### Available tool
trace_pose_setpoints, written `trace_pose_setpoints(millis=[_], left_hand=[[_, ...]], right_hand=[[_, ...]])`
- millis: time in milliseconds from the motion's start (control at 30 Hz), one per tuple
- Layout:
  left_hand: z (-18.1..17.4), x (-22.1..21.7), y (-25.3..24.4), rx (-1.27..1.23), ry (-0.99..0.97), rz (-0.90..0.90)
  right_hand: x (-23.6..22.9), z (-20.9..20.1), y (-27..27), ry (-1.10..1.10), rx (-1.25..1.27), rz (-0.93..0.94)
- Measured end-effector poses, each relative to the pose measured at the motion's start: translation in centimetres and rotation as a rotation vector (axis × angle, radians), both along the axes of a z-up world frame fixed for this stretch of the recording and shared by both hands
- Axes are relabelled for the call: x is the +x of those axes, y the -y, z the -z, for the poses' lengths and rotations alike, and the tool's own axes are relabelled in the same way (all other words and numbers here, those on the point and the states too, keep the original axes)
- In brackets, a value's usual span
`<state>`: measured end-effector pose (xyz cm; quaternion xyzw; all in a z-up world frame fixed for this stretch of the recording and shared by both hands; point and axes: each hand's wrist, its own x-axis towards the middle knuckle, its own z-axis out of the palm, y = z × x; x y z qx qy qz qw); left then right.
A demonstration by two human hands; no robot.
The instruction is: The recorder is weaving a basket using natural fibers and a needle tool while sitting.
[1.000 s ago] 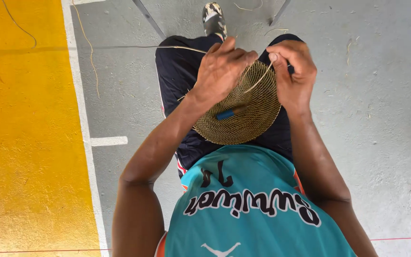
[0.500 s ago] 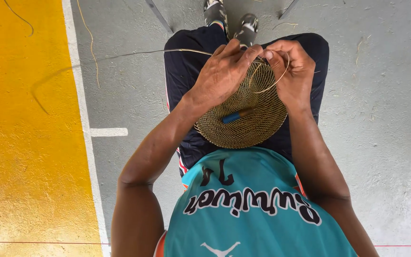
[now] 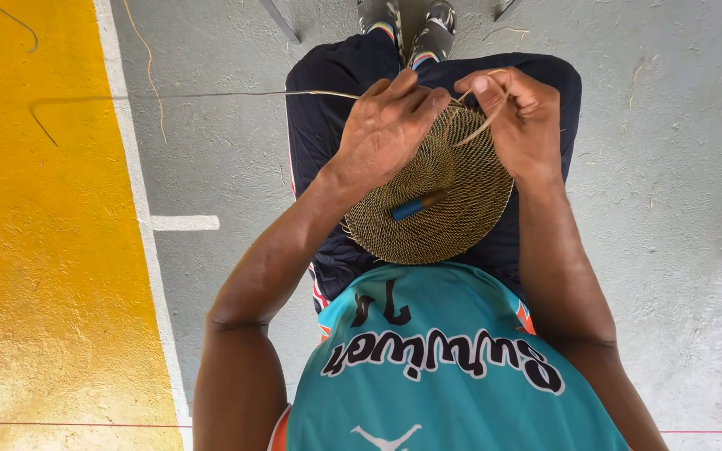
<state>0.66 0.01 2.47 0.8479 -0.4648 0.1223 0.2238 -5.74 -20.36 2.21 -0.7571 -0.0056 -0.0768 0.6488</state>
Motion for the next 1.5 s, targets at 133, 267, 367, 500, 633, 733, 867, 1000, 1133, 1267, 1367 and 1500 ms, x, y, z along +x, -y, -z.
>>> trace_pose_setpoints(millis=[133, 267, 367, 500, 633, 733, 867, 1000, 1133, 1267, 1367, 1500], left_hand=[[0.3, -0.3, 0.4, -0.063, 0.033, 0.004], [0.4, -1.0, 0.8, -0.084, 0.047, -0.046], [1.0, -1.1, 0.9, -0.089, -0.014, -0.059], [0.1, -0.2, -0.2, -0.104, -0.104, -0.033], [-1.0, -0.4, -0.1, -0.093, -0.117, 0.032], [-1.1, -0.8, -0.1, -0.107, -0.101, 0.043], [-2.7, -0.5, -1.2, -0.193, -0.22, 0.089], [-4.0, 1.0, -4.4, -0.128, -0.256, -0.004], [-4.0, -0.5, -4.7, -0.031, -0.229, -0.082], [-2.7, -1.9, -3.8, -0.006, -0.096, -0.138], [-4.0, 0.2, -4.5, -0.015, -0.051, -0.158], [-5.7, -0.6, -5.4, -0.063, -0.114, -0.175]], right_hand=[[0.1, 0.6, 0.3, -0.124, -0.125, 0.043], [0.1, 0.5, 0.4, -0.11, 0.005, 0.024], [-0.7, 0.8, 0.9, 0.088, -0.39, -0.044], [-1.9, -0.4, 0.1, 0.027, -0.287, 0.023], [-3.3, -0.2, -0.7, 0.118, -0.362, 0.111], [-3.3, -0.7, -1.6, 0.208, -0.454, 0.133], [-3.1, -0.5, -2.2, 0.246, -0.521, 0.169], [-2.9, 0.1, -2.1, 0.288, -0.487, 0.198], [-2.6, 1.0, -2.0, 0.298, -0.557, 0.195], [-2.6, 2.0, -1.4, 0.257, -0.615, 0.234], [-3.0, 0.8, -1.6, 0.278, -0.612, 0.229], [-2.8, 1.2, -1.4, 0.345, -0.553, 0.26]])
